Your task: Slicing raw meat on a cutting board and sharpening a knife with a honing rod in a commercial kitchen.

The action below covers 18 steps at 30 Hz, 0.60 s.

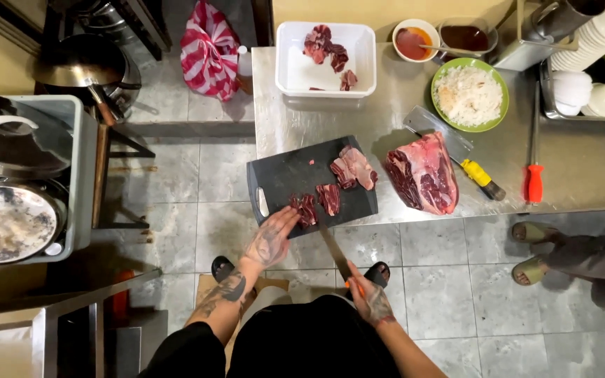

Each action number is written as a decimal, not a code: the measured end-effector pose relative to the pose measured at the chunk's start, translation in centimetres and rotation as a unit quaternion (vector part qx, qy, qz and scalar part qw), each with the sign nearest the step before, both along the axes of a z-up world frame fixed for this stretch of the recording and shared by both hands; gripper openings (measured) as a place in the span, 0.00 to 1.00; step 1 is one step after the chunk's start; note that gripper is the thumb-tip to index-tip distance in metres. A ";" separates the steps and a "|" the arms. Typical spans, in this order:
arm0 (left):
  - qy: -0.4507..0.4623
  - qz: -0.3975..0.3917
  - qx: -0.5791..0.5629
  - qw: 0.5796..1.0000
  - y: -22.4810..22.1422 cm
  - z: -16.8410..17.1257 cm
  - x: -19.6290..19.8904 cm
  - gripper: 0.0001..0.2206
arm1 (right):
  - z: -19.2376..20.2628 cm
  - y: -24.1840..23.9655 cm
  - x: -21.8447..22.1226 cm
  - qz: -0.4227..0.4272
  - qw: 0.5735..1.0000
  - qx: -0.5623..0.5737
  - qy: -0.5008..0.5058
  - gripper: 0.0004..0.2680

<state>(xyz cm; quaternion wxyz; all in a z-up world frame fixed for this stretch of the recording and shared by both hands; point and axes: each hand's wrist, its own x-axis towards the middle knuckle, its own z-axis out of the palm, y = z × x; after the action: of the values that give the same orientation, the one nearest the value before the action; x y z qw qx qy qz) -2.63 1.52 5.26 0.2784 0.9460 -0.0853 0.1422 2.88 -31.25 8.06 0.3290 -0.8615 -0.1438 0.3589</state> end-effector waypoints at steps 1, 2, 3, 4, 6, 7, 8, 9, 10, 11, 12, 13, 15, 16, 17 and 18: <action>-0.002 0.001 0.002 1.000 0.1 -1.4 -0.2 0.34 | -0.3 0.6 0.3 0.001 1.000 0.002 -0.002 0.20; 0.033 -0.016 0.063 0.997 -0.1 -2.8 -0.4 0.36 | -0.5 1.1 0.5 -0.009 1.000 0.004 -0.017 0.20; 0.068 -0.033 0.124 0.989 -0.3 -4.3 -0.6 0.38 | -0.8 1.4 0.8 -0.019 0.999 0.007 -0.033 0.21; 0.064 -0.034 0.124 0.990 -0.5 -4.6 -0.9 0.38 | -0.9 2.7 1.2 -0.020 0.999 0.008 -0.036 0.21; 0.066 -0.011 0.083 0.994 -0.6 -5.2 -1.5 0.43 | -1.2 5.4 2.0 0.022 0.994 0.054 -0.090 0.19; 0.063 -0.013 0.085 0.994 -0.3 -5.6 -0.9 0.43 | -1.6 5.8 3.1 0.019 0.994 0.056 -0.094 0.19; 0.053 -0.010 0.090 0.994 -0.3 -6.0 -1.2 0.42 | -1.9 5.9 3.4 0.011 0.995 0.050 -0.089 0.19; 0.044 -0.007 0.095 0.994 -0.2 -6.3 -1.5 0.42 | -2.3 6.1 3.6 0.004 0.995 0.043 -0.085 0.18; 0.039 -0.006 0.099 0.994 -0.1 -6.2 -1.4 0.42 | -1.8 6.0 4.0 0.004 0.995 0.047 -0.090 0.18; 0.039 -0.004 0.085 0.996 0.1 -6.0 -1.4 0.42 | -1.3 6.0 4.4 -0.020 0.996 0.029 -0.088 0.18; 0.043 -0.003 0.065 0.997 -0.5 -5.9 -2.1 0.42 | -0.6 5.4 4.1 -0.043 0.996 0.005 -0.081 0.18; 0.043 -0.001 0.063 0.997 -0.4 -5.8 -1.9 0.42 | 0.6 6.3 4.0 -0.042 0.996 0.004 -0.081 0.18; 0.026 0.025 0.073 0.997 -0.9 -5.7 -1.5 0.42 | 2.9 7.4 3.8 -0.028 0.996 0.011 -0.086 0.18; 0.023 0.025 0.073 0.997 -1.0 -5.9 -1.4 0.42 | 2.1 7.9 4.0 -0.029 0.996 0.012 -0.089 0.18; 0.025 0.031 0.066 0.997 -1.2 -6.0 -1.2 0.42 | 1.3 8.5 4.2 -0.001 0.996 0.013 -0.084 0.18; 0.030 0.037 0.059 0.997 -1.2 -6.1 -1.5 0.41 | 0.5 9.1 4.1 0.026 0.997 0.015 -0.076 0.19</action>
<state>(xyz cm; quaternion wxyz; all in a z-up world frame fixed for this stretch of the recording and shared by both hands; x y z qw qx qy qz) -4.09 0.29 -0.82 0.2188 0.9672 -0.0504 0.1187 6.94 -22.20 8.56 0.3210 -0.8773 -0.1960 0.2981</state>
